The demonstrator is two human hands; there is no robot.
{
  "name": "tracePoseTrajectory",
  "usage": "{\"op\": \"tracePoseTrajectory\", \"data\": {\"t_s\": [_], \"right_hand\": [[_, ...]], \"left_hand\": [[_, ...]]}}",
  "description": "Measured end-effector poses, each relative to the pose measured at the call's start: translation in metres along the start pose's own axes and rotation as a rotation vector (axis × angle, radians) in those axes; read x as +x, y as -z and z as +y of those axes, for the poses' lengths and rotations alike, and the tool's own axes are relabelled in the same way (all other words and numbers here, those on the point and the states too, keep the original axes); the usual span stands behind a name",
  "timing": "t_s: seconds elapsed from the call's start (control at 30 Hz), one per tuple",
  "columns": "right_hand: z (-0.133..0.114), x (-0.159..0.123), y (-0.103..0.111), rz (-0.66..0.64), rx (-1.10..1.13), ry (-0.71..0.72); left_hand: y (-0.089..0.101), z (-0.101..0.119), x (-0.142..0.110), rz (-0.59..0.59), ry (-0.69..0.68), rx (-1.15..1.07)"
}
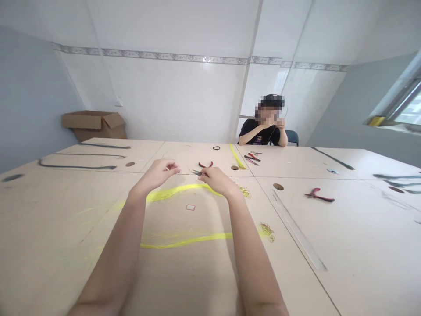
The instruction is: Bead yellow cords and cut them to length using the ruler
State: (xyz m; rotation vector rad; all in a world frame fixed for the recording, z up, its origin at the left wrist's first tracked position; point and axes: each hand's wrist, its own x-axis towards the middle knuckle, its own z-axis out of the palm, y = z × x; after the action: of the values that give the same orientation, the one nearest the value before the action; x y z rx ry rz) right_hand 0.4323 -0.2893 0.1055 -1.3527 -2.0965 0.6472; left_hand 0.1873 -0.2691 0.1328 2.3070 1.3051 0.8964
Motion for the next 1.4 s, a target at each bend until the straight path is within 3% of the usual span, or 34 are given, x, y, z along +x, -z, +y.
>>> {"op": "tracePoseTrajectory", "data": {"t_s": [0.17,0.37,0.7,0.93,1.17,1.3,1.4], "right_hand": [[-0.003,-0.001,0.0,0.026,0.113,0.054],[-0.011,0.018,-0.024,0.122,0.687,-0.019],[-0.007,0.03,-0.041,0.078,0.964,-0.058],[-0.009,0.032,-0.046,0.099,0.953,-0.062],[-0.007,0.027,-0.039,0.21,0.722,-0.087],[-0.023,0.015,-0.032,0.224,0.554,-0.037],[-0.037,0.009,-0.03,0.337,0.467,-0.015]], "left_hand": [[-0.004,-0.002,0.003,-0.015,-0.013,-0.065],[-0.015,0.008,0.007,0.031,-0.034,-0.116],[-0.02,0.014,0.01,0.079,-0.044,-0.115],[-0.02,0.016,0.008,0.068,-0.051,-0.1],[-0.016,0.013,0.006,0.091,-0.047,-0.089],[-0.013,0.013,0.005,0.1,-0.037,-0.075],[-0.011,0.015,0.004,0.059,-0.052,-0.088]]}}
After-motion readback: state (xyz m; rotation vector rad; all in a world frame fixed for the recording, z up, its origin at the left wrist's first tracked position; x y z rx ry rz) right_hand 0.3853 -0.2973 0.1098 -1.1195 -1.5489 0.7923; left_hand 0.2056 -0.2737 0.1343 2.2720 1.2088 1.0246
